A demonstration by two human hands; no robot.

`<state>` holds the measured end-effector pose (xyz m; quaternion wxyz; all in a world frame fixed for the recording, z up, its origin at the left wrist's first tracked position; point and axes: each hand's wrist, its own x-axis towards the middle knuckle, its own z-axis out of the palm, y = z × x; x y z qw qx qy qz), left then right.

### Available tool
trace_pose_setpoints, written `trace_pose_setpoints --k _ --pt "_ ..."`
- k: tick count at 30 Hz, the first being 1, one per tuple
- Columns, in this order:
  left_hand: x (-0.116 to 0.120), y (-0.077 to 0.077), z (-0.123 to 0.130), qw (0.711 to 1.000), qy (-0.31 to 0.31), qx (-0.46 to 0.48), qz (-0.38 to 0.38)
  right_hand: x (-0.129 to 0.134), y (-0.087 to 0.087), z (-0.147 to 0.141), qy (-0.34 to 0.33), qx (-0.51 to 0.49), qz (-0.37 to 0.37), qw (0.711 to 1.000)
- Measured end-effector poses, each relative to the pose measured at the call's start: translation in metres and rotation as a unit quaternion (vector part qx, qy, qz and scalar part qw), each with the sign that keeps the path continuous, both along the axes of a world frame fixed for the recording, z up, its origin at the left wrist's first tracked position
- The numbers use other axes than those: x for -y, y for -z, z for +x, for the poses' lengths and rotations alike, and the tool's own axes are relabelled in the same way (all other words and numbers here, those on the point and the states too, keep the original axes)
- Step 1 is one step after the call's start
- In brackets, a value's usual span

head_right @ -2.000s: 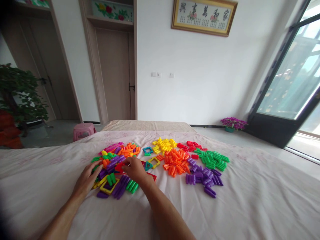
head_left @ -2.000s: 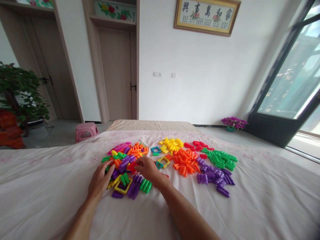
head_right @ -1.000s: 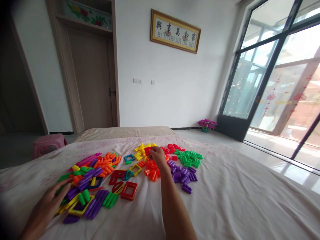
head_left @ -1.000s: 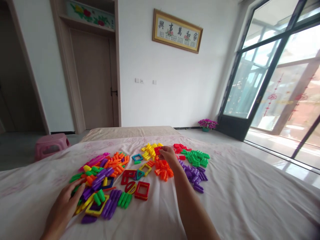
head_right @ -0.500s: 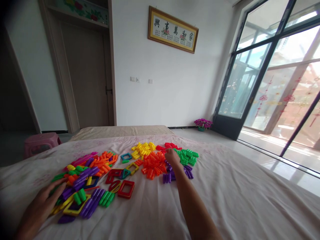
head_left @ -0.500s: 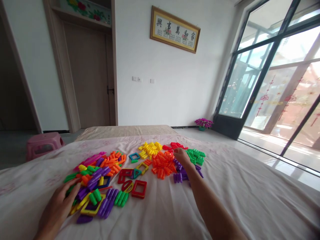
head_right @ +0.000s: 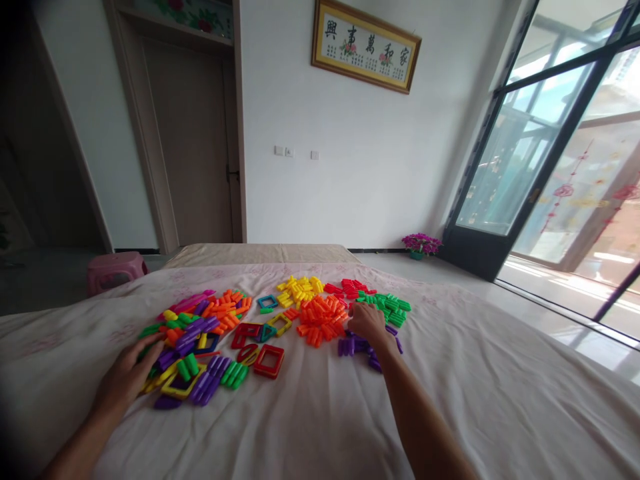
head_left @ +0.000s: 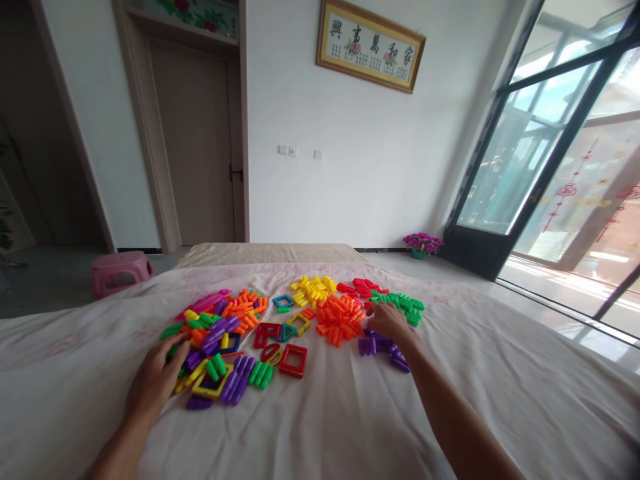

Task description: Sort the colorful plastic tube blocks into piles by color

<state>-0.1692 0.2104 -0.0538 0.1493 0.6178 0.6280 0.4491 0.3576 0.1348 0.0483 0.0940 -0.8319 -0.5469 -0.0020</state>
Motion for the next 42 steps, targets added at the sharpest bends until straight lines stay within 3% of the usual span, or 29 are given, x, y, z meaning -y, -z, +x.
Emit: trace_pose_setpoints --k 2,4,8,10,12,17,22,26,29,32,34,36,38,41,42 --pt "0.001 -0.001 0.001 1.000 0.009 0.009 -0.018 -0.001 -0.003 -0.021 -0.034 -0.009 0.050 0.998" --pt "0.003 -0.002 0.002 0.999 0.013 0.016 -0.026 -0.004 0.000 -0.053 -0.116 -0.076 0.077 0.987" --pt "0.005 -0.005 0.003 1.000 0.007 0.020 -0.006 -0.008 0.012 -0.136 -0.336 -0.192 0.079 0.919" --pt "0.007 -0.007 0.004 1.000 0.001 0.017 0.005 -0.008 0.016 -0.177 -0.413 -0.164 0.060 0.894" --pt "0.009 -0.010 0.006 1.000 -0.006 0.014 0.005 -0.008 0.017 -0.209 -0.448 -0.103 0.037 0.887" --pt "0.013 -0.017 0.008 1.000 -0.022 0.012 -0.005 -0.010 0.014 -0.246 -0.450 0.012 -0.047 0.891" --pt "0.010 -0.012 0.006 1.000 -0.009 0.018 -0.009 -0.011 0.021 -0.246 -0.410 -0.035 -0.052 0.910" --pt "0.005 -0.005 0.003 0.999 0.003 0.021 -0.026 -0.013 0.023 -0.235 -0.386 -0.112 -0.004 0.916" --pt "0.002 0.000 0.001 0.999 0.014 0.019 -0.027 -0.024 0.021 -0.219 -0.332 -0.192 0.063 0.921" --pt "-0.001 0.004 -0.003 0.999 0.021 0.020 -0.026 -0.041 0.021 -0.195 -0.276 -0.285 0.142 0.907" --pt "-0.004 0.008 -0.005 0.999 0.025 0.021 -0.029 -0.054 0.021 -0.176 -0.232 -0.371 0.210 0.874" --pt "-0.007 0.010 -0.007 0.999 0.025 0.021 -0.033 -0.064 0.020 -0.154 -0.172 -0.491 0.278 0.808" --pt "-0.008 0.011 -0.008 0.999 0.026 0.024 -0.033 -0.071 0.018 -0.131 -0.093 -0.618 0.338 0.704" --pt "-0.007 0.010 -0.008 0.998 0.029 0.028 -0.042 -0.073 0.011 -0.090 0.041 -0.747 0.428 0.508" --pt "-0.006 0.009 -0.008 0.998 0.028 0.027 -0.047 -0.071 0.008 -0.076 0.072 -0.764 0.451 0.456"
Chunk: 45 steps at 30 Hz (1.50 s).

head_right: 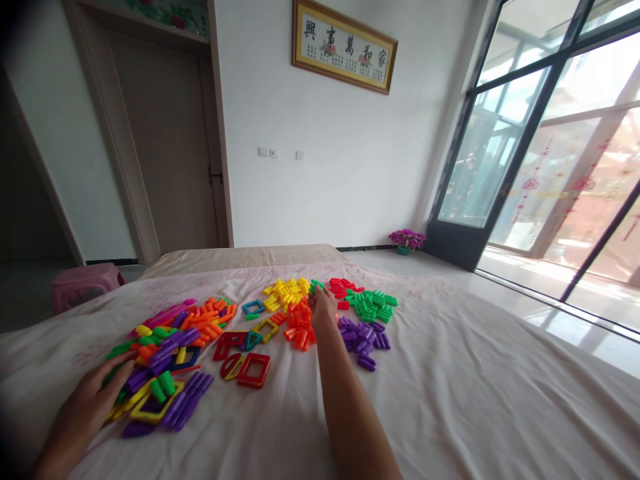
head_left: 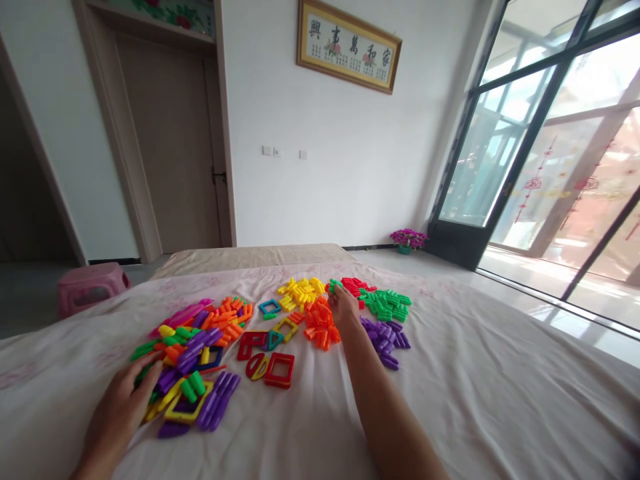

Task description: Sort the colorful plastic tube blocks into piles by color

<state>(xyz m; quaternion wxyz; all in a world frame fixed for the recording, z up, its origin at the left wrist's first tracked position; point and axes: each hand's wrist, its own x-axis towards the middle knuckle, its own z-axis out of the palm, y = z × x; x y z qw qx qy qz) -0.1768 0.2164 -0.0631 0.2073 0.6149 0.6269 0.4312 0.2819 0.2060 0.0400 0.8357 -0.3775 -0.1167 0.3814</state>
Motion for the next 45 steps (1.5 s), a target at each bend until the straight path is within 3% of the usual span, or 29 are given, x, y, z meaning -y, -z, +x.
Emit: trace_pose_setpoints --k 4,7,9,12,15,17,19,22,24,26,28,35,39,45 --pt "0.002 -0.003 0.002 1.000 -0.010 -0.010 -0.007 0.012 -0.010 0.051 0.049 -0.063 0.029 0.996" --pt "0.003 -0.005 0.004 1.000 -0.016 -0.014 -0.001 0.018 -0.013 0.061 0.044 -0.066 0.040 0.996" --pt "0.005 -0.008 0.006 1.000 -0.020 -0.013 0.002 0.017 -0.013 0.049 0.011 -0.051 0.041 0.998" --pt "0.009 -0.012 0.009 1.000 -0.017 -0.011 0.007 0.014 -0.010 0.007 -0.083 0.038 0.002 0.996" --pt "0.011 -0.015 0.010 1.000 -0.013 -0.007 0.014 0.014 -0.004 -0.051 -0.217 0.201 -0.050 0.954" --pt "0.012 -0.016 0.011 1.000 -0.017 -0.005 0.020 0.019 0.004 -0.089 -0.313 0.325 -0.056 0.891" --pt "0.012 -0.016 0.012 1.000 -0.021 -0.006 0.020 0.027 0.011 -0.121 -0.381 0.468 -0.049 0.796" --pt "0.013 -0.017 0.012 1.000 -0.025 -0.009 0.016 0.041 0.019 -0.154 -0.381 0.685 -0.014 0.621" --pt "0.013 -0.018 0.013 0.999 -0.025 -0.009 0.019 0.049 0.021 -0.165 -0.368 0.774 0.038 0.514" --pt "0.014 -0.018 0.013 0.999 -0.026 -0.007 0.021 0.055 0.022 -0.171 -0.372 0.812 0.080 0.443" --pt "0.014 -0.018 0.012 0.999 -0.026 -0.008 0.019 0.058 0.023 -0.174 -0.370 0.828 0.082 0.413" --pt "0.013 -0.017 0.011 0.999 -0.023 -0.019 0.017 0.058 0.028 -0.174 -0.311 0.848 0.030 0.427" --pt "0.013 -0.017 0.011 0.999 -0.024 -0.018 0.020 0.055 0.015 -0.158 -0.275 0.832 -0.005 0.481" --pt "0.015 -0.018 0.012 0.998 -0.039 -0.022 0.033 0.039 -0.016 -0.111 -0.257 0.790 -0.089 0.550"
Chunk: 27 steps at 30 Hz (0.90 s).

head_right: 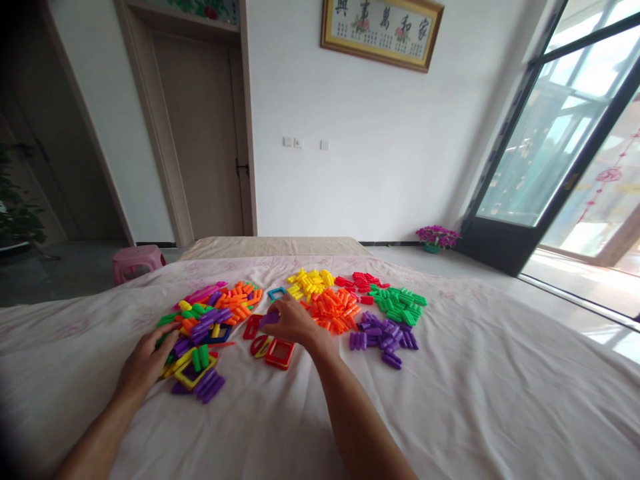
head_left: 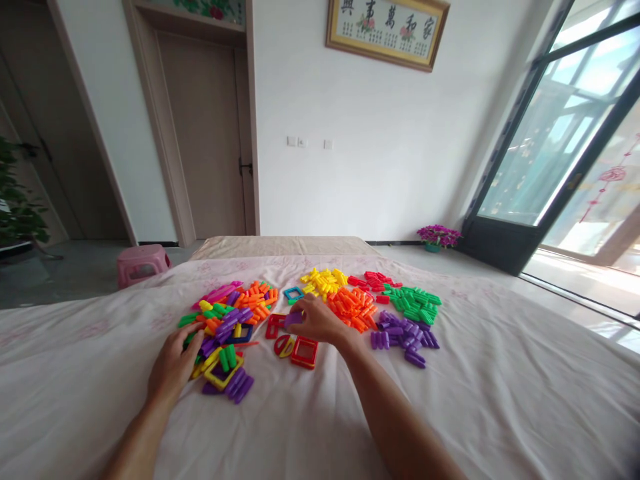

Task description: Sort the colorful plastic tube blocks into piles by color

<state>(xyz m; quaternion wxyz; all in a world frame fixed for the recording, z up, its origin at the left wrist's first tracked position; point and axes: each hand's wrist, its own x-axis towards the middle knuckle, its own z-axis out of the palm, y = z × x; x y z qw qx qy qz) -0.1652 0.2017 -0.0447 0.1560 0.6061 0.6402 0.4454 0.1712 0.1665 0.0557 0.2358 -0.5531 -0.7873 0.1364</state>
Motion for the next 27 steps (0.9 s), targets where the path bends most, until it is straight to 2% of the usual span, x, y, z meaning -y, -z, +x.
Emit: trace_pose_setpoints --k 6,8,11,14,16,19,22,24,27 --pt "0.002 -0.004 0.003 1.000 -0.002 0.001 0.010 0.009 -0.029 0.065 0.088 0.025 -0.041 0.995" --pt "0.003 -0.005 0.003 1.000 -0.003 0.002 0.010 0.018 -0.036 0.092 0.151 0.062 -0.055 0.985" --pt "0.003 -0.004 0.002 1.000 -0.004 0.002 0.008 0.031 -0.045 0.126 0.260 0.121 -0.073 0.955" --pt "0.001 -0.002 0.001 1.000 -0.004 0.002 0.000 0.041 -0.054 0.144 0.334 0.153 -0.064 0.928" --pt "0.000 -0.001 0.001 1.000 -0.001 0.000 -0.009 0.045 -0.061 0.141 0.343 0.159 -0.048 0.925" --pt "0.000 -0.002 0.001 1.000 0.009 -0.001 -0.016 0.047 -0.071 0.115 0.299 0.152 -0.026 0.942" --pt "0.001 -0.002 0.002 1.000 0.007 0.006 -0.015 0.044 -0.069 0.067 0.198 0.135 -0.016 0.971" --pt "0.001 -0.003 0.002 1.000 0.002 0.007 -0.021 0.041 -0.060 0.030 0.100 0.122 -0.026 0.987" --pt "0.001 -0.003 0.003 1.000 0.004 0.009 -0.023 0.041 -0.036 -0.022 -0.032 0.134 -0.039 0.990"
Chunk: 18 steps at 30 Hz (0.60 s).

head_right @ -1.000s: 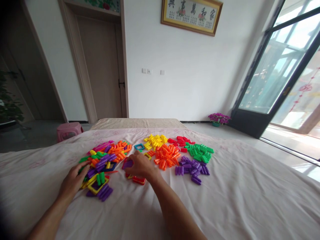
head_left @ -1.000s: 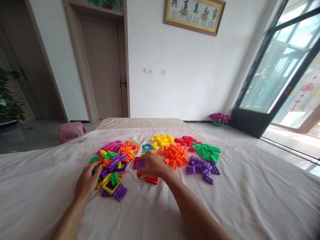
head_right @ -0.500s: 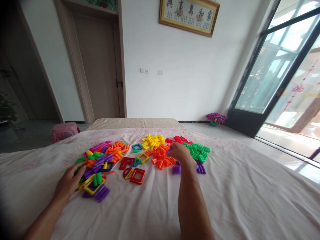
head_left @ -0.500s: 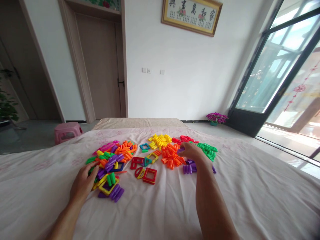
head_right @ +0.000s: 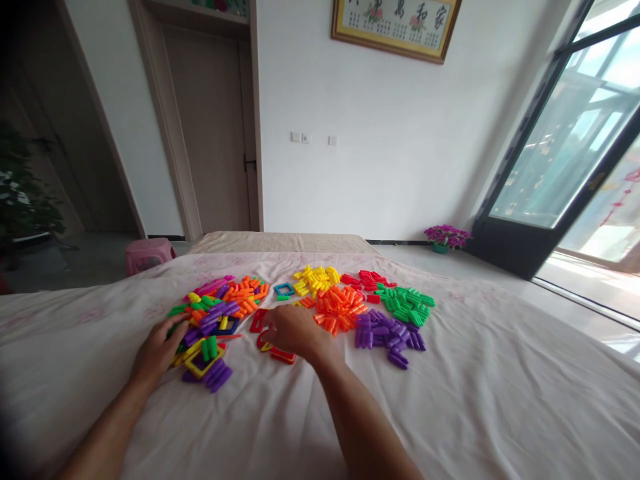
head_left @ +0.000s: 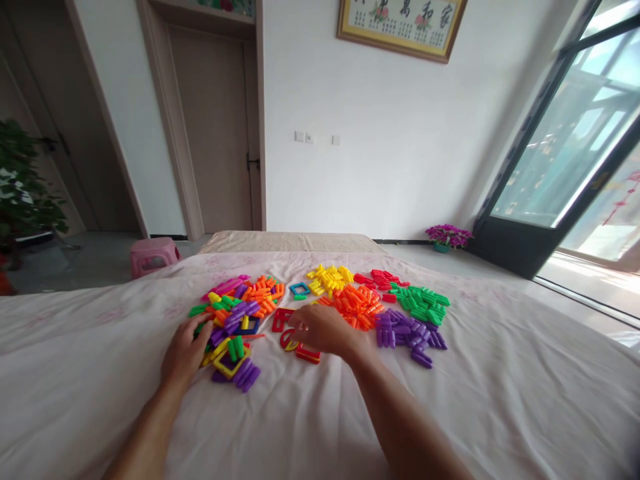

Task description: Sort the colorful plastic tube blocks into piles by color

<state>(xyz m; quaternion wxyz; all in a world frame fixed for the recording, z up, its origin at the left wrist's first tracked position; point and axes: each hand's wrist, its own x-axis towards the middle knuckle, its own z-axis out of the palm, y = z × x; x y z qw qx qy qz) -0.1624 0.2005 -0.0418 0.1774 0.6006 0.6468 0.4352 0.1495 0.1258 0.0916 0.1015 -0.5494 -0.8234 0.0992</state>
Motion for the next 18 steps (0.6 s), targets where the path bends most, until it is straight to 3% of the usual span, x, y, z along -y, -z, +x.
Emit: trace_pose_setpoints --k 5,11,15,18 --pt "0.001 -0.001 0.001 1.000 -0.001 0.004 0.007 0.013 0.040 -0.061 -0.091 0.005 -0.002 0.996" --pt "0.002 -0.002 0.001 1.000 -0.006 -0.001 0.022 0.025 0.073 -0.093 -0.046 0.001 0.048 0.998" --pt "0.003 -0.003 0.001 1.000 -0.010 -0.002 0.026 0.020 0.082 -0.092 -0.049 -0.012 0.065 0.997" --pt "0.002 -0.003 0.001 1.000 -0.015 -0.003 0.022 0.011 0.072 -0.077 -0.040 -0.039 0.068 0.996"
